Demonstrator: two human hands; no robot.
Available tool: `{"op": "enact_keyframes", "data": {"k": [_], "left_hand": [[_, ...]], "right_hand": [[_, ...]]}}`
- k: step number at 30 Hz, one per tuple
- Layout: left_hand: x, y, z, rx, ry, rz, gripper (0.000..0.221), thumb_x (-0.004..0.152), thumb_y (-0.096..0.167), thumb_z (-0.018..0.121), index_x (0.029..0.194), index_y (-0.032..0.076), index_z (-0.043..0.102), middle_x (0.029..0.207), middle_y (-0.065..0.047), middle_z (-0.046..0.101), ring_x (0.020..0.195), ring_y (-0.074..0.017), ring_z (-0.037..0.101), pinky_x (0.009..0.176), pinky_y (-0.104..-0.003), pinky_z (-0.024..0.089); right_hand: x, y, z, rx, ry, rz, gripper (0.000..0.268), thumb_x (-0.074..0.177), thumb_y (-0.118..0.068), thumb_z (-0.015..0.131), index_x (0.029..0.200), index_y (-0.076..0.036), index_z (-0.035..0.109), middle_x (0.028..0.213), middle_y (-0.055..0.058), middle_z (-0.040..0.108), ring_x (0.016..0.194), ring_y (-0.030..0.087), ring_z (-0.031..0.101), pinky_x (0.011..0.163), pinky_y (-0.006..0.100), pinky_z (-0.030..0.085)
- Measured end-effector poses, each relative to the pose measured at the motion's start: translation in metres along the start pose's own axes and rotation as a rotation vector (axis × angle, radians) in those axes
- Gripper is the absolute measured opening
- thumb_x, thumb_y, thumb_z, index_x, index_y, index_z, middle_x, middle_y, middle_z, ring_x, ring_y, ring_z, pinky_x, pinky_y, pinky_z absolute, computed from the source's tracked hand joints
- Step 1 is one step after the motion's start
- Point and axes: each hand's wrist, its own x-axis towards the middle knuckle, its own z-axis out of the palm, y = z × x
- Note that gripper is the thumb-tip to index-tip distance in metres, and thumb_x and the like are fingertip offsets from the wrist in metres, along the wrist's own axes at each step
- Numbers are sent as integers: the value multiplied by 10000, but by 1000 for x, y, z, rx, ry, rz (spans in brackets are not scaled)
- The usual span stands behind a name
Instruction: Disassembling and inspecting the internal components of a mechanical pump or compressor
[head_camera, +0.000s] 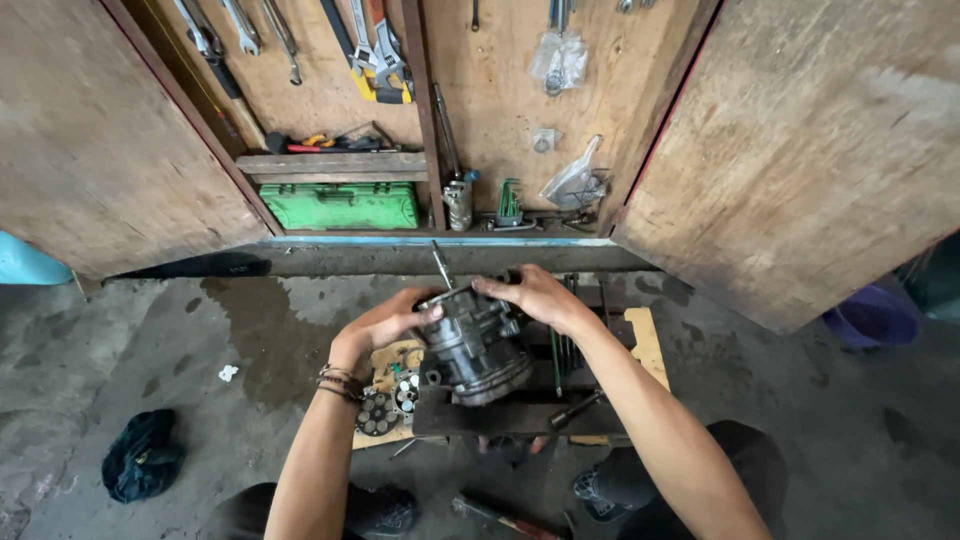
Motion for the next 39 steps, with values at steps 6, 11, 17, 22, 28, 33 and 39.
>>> {"op": "enact_keyframes", "data": {"k": [6, 11, 17, 22, 28, 33, 39], "left_hand": [[-10, 20, -1, 372, 59, -178, 782, 901, 648, 541, 1338, 11, 664, 1287, -273, 689, 1284, -419, 609, 1070, -531, 464], [-1, 22, 0, 336, 107, -232, 765, 960, 652, 469, 1226, -28, 697, 1220, -305, 699, 1259, -434, 619, 1050, -528, 455], [13, 12, 2, 281, 149, -150, 742, 964, 668, 495, 1095, -16, 750, 1147, -254, 727, 1178, -398, 658, 1051, -507, 470], [15, 4, 4, 245, 201, -111, 654, 983, 604, 515, 1051, 8, 774, 1045, -210, 742, 1121, -344, 682, 1003, -489, 497], [15, -11, 11, 249, 232, -63, 582, 1011, 520, 529, 796, 4, 691, 807, -153, 647, 907, -299, 644, 871, -468, 491], [16, -8, 17, 259, 266, -48, 606, 1012, 526, 551, 713, 7, 647, 722, -144, 585, 823, -289, 613, 815, -453, 486], [16, -7, 22, 263, 298, -22, 635, 1006, 551, 558, 640, 32, 567, 649, -146, 552, 755, -296, 587, 767, -441, 473]], "right_hand": [[6, -7, -4, 1, 7, 56, 1032, 765, -784, 656, 1342, 71, 625, 1403, 329, 582, 1363, 497, 505, 1104, 580, 433], [13, -7, -3, 11, 1, 145, 970, 814, -746, 599, 1343, 68, 627, 1387, 339, 592, 1358, 491, 518, 1109, 572, 425], [17, -14, -4, -7, 6, 246, 1115, 791, -788, 585, 1470, 90, 486, 1551, 353, 399, 1480, 494, 328, 1207, 590, 302], [30, -2, 3, -27, -38, 306, 1275, 777, -862, 556, 1582, 84, 269, 1622, 360, 234, 1529, 507, 173, 1232, 634, 170], [35, 6, -3, -119, -114, 296, 1192, 830, -872, 451, 1555, 70, 361, 1623, 336, 274, 1524, 507, 206, 1238, 620, 197], [32, 9, -7, -149, -80, 318, 1178, 798, -869, 481, 1524, 58, 433, 1591, 332, 347, 1502, 483, 292, 1237, 588, 248], [-3, 27, -23, -161, 3, 259, 1068, 884, -850, 443, 1473, 38, 518, 1570, 283, 418, 1476, 448, 371, 1144, 573, 413]]}}
